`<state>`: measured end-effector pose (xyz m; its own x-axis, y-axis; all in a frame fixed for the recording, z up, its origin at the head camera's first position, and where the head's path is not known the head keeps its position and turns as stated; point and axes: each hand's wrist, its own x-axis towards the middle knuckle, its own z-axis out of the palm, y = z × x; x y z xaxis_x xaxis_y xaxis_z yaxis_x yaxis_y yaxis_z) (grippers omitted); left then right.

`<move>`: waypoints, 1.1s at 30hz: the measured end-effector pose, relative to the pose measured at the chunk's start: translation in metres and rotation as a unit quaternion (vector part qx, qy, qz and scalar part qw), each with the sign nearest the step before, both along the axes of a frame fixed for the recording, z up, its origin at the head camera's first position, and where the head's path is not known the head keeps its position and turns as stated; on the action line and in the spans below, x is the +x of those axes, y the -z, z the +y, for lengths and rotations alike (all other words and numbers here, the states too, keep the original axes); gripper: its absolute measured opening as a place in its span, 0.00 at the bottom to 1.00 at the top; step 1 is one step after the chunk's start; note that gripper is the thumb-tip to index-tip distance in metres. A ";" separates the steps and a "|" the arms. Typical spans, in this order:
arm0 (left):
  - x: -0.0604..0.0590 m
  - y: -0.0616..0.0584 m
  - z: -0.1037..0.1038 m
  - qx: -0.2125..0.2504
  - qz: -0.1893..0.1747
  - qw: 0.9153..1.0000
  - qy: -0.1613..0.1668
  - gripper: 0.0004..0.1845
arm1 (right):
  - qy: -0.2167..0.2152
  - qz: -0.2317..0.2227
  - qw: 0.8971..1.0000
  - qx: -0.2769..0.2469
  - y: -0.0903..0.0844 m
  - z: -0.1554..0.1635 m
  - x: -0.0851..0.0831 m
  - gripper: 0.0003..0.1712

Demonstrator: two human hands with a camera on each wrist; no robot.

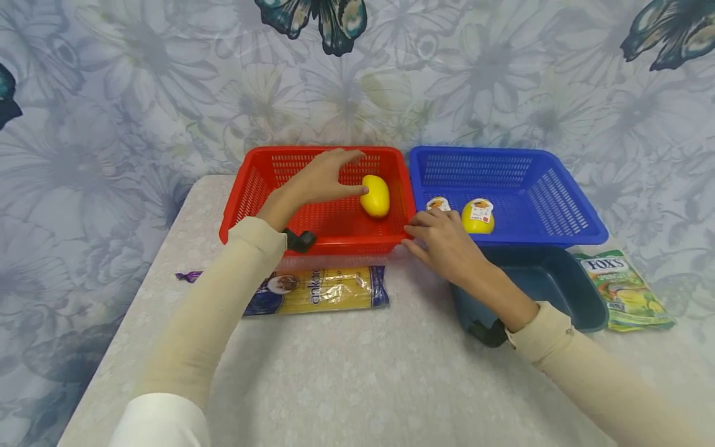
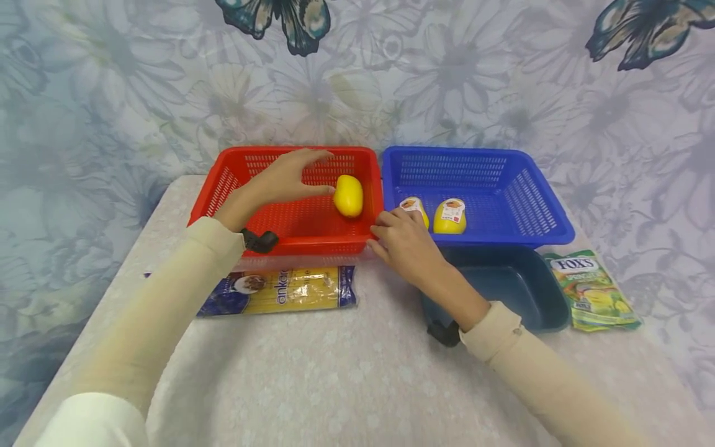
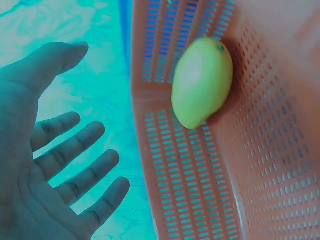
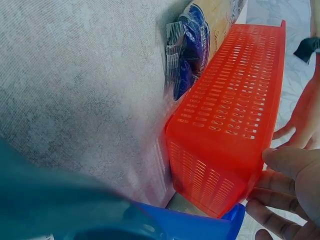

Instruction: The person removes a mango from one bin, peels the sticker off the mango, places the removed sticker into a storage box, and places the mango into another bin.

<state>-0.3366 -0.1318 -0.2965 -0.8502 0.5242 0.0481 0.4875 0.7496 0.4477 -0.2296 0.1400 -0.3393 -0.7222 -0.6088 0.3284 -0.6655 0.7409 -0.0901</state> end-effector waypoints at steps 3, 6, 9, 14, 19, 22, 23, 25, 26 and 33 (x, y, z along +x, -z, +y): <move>0.012 0.002 -0.006 0.030 0.012 0.999 -0.008 0.42 | 0.001 0.000 1.000 0.000 0.000 0.000 0.000 0.19; 0.024 0.005 -0.012 0.055 0.022 0.998 -0.021 0.41 | 0.002 -0.001 1.000 -0.004 0.002 0.001 0.000 0.19; 0.036 0.010 -0.017 0.074 0.031 0.996 -0.031 0.39 | 0.003 -0.004 1.000 -0.009 0.003 0.002 0.001 0.19; 0.057 0.018 -0.027 0.087 0.046 0.994 -0.047 0.37 | 0.004 -0.007 1.000 -0.016 0.003 0.004 0.001 0.18; 0.076 0.023 -0.040 0.110 0.064 0.990 -0.058 0.35 | 0.003 -0.003 1.000 -0.018 0.003 0.002 0.002 0.18; 0.087 0.025 -0.050 0.128 0.071 0.987 -0.070 0.35 | 0.004 -0.003 1.000 -0.019 0.003 0.001 0.002 0.18; 0.090 0.026 -0.053 0.130 0.074 0.986 -0.074 0.35 | 0.005 -0.004 1.000 -0.020 0.003 0.001 0.002 0.18; 0.096 0.028 -0.060 0.136 0.082 0.984 -0.084 0.35 | 0.007 -0.006 1.000 -0.021 0.003 0.000 0.002 0.19; 0.099 0.029 -0.063 0.141 0.087 0.982 -0.089 0.35 | 0.008 -0.006 1.000 -0.020 0.003 0.000 0.002 0.19; 0.118 0.037 -0.091 0.158 0.111 0.974 -0.120 0.34 | 0.008 -0.005 1.000 -0.023 0.003 -0.002 0.003 0.20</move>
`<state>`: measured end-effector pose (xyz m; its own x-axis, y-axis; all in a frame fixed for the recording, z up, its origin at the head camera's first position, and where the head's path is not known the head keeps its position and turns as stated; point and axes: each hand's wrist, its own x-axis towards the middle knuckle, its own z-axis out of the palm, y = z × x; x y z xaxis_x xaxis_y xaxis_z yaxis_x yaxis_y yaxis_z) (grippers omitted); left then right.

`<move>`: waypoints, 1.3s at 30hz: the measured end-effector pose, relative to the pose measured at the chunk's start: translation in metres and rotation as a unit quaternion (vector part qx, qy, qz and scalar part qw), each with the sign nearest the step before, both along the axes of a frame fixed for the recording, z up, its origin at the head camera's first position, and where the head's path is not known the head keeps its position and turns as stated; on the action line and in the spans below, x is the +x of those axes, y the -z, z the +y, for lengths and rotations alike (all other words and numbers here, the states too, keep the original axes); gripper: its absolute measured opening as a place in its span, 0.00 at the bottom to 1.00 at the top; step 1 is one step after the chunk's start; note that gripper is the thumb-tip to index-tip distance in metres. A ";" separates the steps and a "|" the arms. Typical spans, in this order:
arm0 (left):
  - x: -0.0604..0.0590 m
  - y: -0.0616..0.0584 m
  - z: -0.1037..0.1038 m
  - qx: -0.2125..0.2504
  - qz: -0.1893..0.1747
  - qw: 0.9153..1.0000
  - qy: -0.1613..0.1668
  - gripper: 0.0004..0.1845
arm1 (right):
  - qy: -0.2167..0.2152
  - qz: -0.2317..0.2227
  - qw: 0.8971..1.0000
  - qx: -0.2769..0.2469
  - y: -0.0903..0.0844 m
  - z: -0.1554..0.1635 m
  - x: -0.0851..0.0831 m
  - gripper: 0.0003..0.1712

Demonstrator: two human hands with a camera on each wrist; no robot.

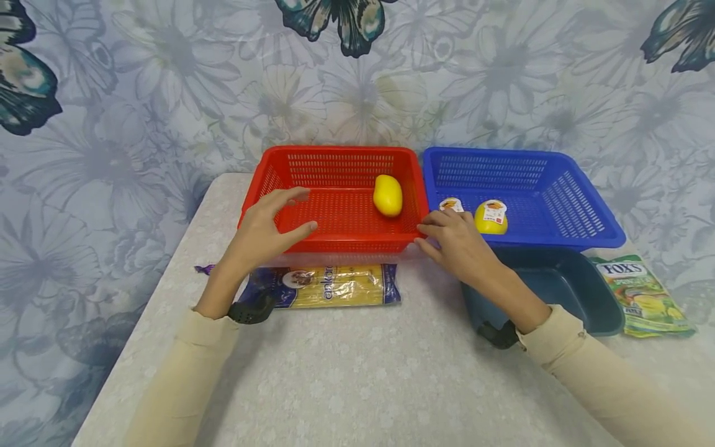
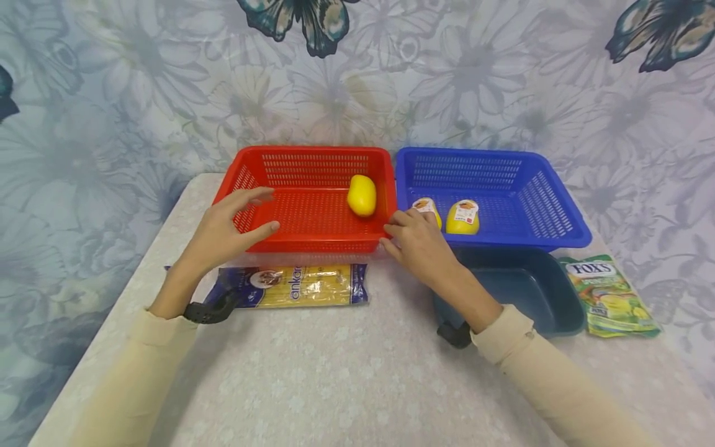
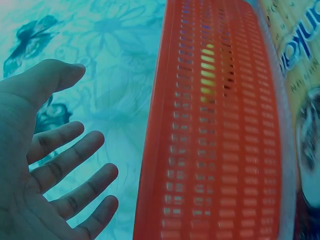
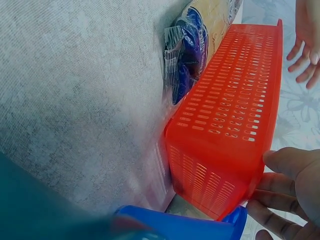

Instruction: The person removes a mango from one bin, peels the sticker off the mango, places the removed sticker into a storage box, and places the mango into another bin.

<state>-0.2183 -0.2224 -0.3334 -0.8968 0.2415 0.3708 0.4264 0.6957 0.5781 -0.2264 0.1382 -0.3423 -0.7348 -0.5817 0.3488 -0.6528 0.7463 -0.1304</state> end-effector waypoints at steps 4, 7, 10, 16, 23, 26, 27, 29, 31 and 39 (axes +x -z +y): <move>0.010 0.007 -0.015 0.009 0.005 1.000 -0.021 0.34 | -0.001 0.001 1.000 -0.002 0.000 0.000 0.000 0.20; 0.018 0.011 -0.025 0.017 0.004 0.999 -0.034 0.34 | -0.001 0.000 1.000 -0.001 0.000 -0.001 0.000 0.20; 0.025 0.015 -0.033 0.025 0.010 0.999 -0.047 0.33 | 0.001 -0.002 1.000 0.000 0.000 -0.001 0.000 0.20; 0.036 0.019 -0.048 0.036 0.043 0.995 -0.087 0.31 | 0.008 -0.007 1.000 -0.002 0.001 -0.001 0.002 0.20; 0.044 0.033 -0.062 0.063 0.052 0.990 -0.117 0.30 | 0.004 -0.002 1.000 -0.005 0.001 -0.001 0.002 0.20; 0.044 0.040 -0.066 0.065 0.058 0.988 -0.128 0.29 | 0.002 -0.001 1.000 -0.006 0.001 -0.002 0.002 0.20; 0.044 0.042 -0.066 0.066 0.062 0.987 -0.131 0.29 | 0.001 0.000 1.000 -0.007 0.000 -0.002 0.002 0.20; 0.044 0.045 -0.067 0.065 0.069 0.986 -0.138 0.27 | 0.001 0.000 1.000 -0.008 0.000 -0.002 0.002 0.20; 0.044 0.048 -0.068 0.063 0.076 0.985 -0.144 0.26 | 0.000 0.003 1.000 -0.008 0.000 -0.002 0.002 0.20; 0.043 0.056 -0.069 0.065 0.116 0.980 -0.148 0.16 | 0.003 -0.002 1.000 0.001 -0.003 0.001 0.004 0.18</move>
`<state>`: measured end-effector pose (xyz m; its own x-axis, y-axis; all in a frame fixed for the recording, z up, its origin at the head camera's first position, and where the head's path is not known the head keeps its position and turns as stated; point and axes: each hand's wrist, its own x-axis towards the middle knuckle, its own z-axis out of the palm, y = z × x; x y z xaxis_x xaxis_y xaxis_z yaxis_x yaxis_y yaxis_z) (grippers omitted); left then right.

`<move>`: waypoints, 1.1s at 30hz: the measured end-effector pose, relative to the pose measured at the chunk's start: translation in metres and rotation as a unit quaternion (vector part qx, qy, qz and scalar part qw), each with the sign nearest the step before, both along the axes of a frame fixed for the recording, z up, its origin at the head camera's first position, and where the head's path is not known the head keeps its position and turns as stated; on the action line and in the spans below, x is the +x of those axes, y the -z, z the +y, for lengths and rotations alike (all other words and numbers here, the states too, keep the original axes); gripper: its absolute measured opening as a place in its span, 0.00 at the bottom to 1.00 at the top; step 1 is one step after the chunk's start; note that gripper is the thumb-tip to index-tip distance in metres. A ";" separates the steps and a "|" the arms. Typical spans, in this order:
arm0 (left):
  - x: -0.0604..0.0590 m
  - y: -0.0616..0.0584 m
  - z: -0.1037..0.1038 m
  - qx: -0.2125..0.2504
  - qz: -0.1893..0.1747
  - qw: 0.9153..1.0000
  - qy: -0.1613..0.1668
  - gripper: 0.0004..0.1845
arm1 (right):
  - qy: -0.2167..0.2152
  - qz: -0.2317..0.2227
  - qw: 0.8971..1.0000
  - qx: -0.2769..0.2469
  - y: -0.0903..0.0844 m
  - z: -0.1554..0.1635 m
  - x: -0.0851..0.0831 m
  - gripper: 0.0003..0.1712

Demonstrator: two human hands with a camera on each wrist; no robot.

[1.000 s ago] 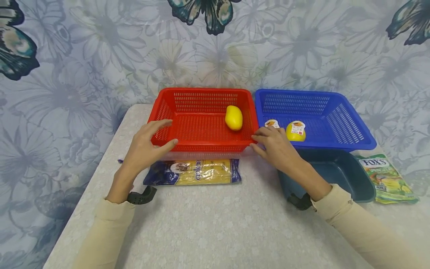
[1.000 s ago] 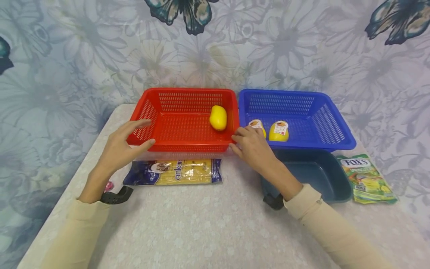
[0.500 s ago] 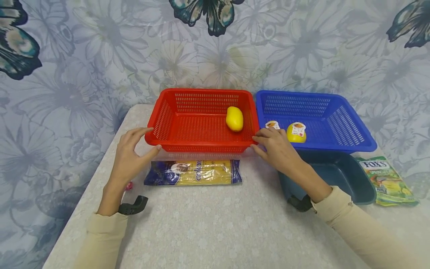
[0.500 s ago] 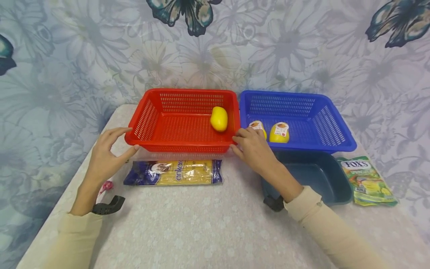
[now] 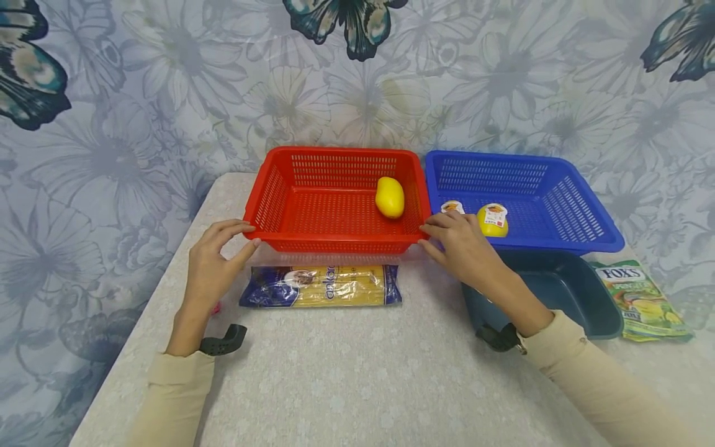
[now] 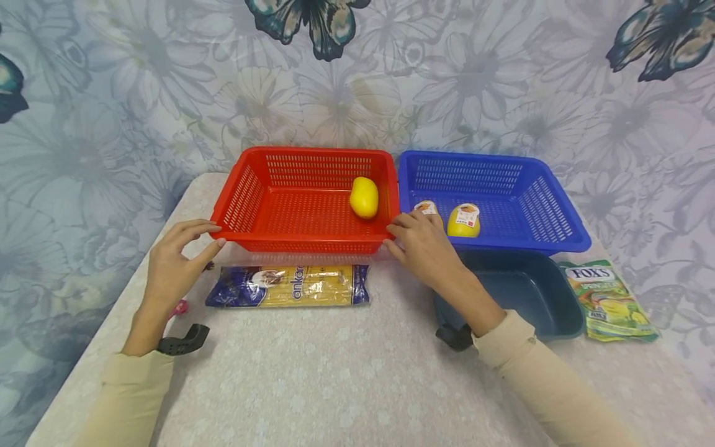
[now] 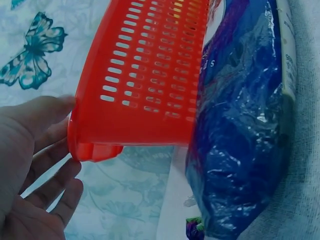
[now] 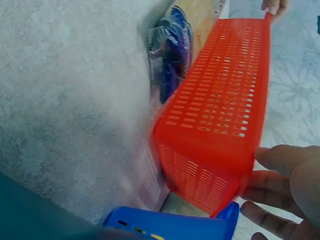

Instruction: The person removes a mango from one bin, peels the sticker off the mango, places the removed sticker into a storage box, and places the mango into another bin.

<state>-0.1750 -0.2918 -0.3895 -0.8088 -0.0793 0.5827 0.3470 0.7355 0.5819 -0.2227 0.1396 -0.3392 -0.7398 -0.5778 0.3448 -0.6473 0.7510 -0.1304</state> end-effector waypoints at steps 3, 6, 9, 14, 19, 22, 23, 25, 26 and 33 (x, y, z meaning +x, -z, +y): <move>-0.001 0.003 0.000 0.002 0.006 1.000 -0.001 0.15 | 0.005 -0.010 1.000 -0.004 -0.005 0.005 0.004 0.19; -0.002 0.005 0.000 0.006 0.011 1.000 -0.005 0.15 | 0.001 -0.009 1.000 -0.017 -0.011 0.011 0.008 0.18; -0.001 0.006 0.000 0.008 0.017 1.000 -0.010 0.15 | -0.006 0.001 1.000 -0.029 -0.017 0.019 0.010 0.17; -0.001 0.007 -0.001 0.011 0.026 1.000 -0.013 0.16 | -0.001 -0.002 0.999 -0.041 -0.022 0.037 0.011 0.17; -0.003 0.008 0.000 0.014 0.025 0.999 -0.016 0.16 | 0.018 -0.015 0.999 -0.043 -0.024 0.057 0.011 0.18; -0.004 0.009 0.001 0.016 0.024 0.999 -0.015 0.16 | 0.033 -0.026 0.998 -0.048 -0.025 0.070 0.012 0.18; -0.004 0.009 0.001 0.016 0.024 0.999 -0.015 0.16 | 0.037 -0.027 0.998 -0.048 -0.025 0.074 0.012 0.18; -0.004 0.009 0.001 0.016 0.025 0.999 -0.015 0.16 | 0.043 -0.024 0.998 -0.047 -0.025 0.082 0.012 0.19; -0.003 0.009 0.001 0.016 0.025 0.999 -0.015 0.16 | 0.045 -0.021 0.998 -0.045 -0.025 0.085 0.011 0.19; -0.003 0.008 0.002 0.020 0.023 0.999 -0.016 0.16 | 0.061 -0.005 0.997 -0.038 -0.022 0.109 0.008 0.19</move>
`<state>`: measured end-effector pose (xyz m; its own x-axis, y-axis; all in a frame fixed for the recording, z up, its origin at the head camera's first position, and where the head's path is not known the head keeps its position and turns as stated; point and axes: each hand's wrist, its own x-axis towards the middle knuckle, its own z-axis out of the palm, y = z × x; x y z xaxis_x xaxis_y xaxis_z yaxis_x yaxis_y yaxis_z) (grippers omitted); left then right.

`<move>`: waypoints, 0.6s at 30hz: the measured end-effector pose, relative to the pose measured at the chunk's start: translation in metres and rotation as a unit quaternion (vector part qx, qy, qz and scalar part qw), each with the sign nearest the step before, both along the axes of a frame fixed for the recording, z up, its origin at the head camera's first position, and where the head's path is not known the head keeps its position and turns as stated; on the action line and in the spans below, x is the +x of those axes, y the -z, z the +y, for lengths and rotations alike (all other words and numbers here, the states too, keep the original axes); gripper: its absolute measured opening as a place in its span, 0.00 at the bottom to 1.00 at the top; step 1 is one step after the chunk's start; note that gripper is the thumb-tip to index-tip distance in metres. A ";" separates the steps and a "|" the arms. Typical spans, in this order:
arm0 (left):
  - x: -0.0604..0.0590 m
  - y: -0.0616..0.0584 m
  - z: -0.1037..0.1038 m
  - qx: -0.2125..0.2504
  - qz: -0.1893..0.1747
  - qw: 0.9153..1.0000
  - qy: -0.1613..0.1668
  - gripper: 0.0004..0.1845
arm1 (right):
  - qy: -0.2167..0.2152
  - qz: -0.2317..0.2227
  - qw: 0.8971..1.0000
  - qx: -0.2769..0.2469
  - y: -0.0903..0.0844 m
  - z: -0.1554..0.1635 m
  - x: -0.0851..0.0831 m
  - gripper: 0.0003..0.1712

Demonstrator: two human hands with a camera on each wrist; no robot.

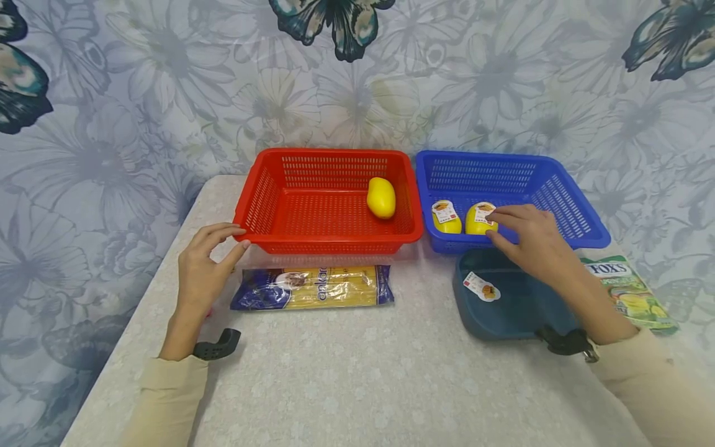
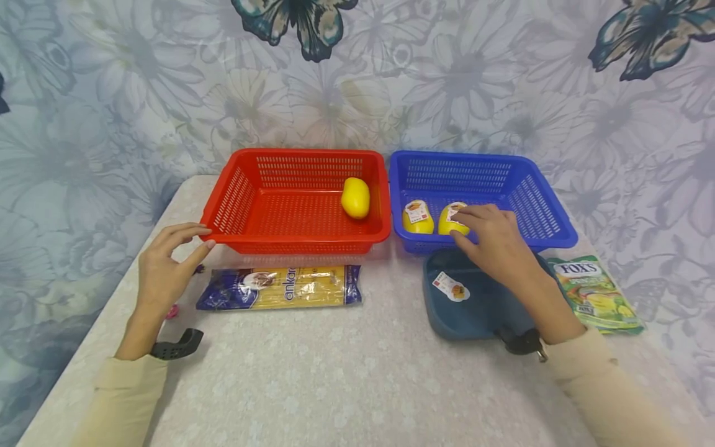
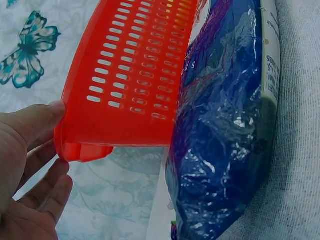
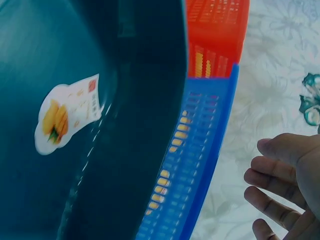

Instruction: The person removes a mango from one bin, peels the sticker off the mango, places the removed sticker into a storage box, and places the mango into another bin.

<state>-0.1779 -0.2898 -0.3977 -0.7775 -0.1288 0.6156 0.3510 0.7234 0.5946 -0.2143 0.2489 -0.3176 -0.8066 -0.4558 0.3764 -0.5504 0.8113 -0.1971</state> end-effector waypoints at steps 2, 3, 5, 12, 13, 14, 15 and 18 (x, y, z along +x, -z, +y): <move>0.000 0.000 0.000 0.001 -0.003 1.000 -0.001 0.16 | 0.003 0.005 1.000 0.003 0.001 0.007 -0.001 0.19; 0.000 0.000 0.000 0.001 -0.005 1.000 -0.002 0.16 | 0.004 0.006 1.000 0.003 0.002 0.011 -0.001 0.19; 0.000 0.000 0.001 0.002 -0.008 1.000 -0.003 0.16 | 0.011 0.009 1.000 0.003 0.003 0.019 -0.002 0.19; 0.000 0.000 0.001 0.003 -0.007 1.000 -0.002 0.16 | 0.032 0.029 0.999 0.001 0.004 0.044 -0.005 0.18; -0.001 0.000 0.001 0.002 -0.007 1.000 -0.002 0.16 | 0.034 0.034 0.999 0.002 0.005 0.047 -0.006 0.18; 0.000 0.000 0.001 0.003 -0.007 1.000 -0.003 0.16 | 0.031 0.043 0.999 0.006 0.006 0.051 -0.007 0.18; 0.000 0.000 0.001 0.003 -0.007 1.000 -0.003 0.16 | 0.031 0.049 0.998 0.007 0.007 0.054 -0.008 0.18; 0.000 0.000 0.001 0.002 -0.006 1.000 -0.002 0.16 | 0.036 0.059 0.998 0.011 0.006 0.063 -0.010 0.18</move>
<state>-0.1781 -0.2887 -0.3975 -0.7840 -0.1334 0.6062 0.3418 0.7224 0.6011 -0.2242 0.3116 -0.3240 -0.7879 -0.4076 0.4616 -0.5089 0.8530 -0.1156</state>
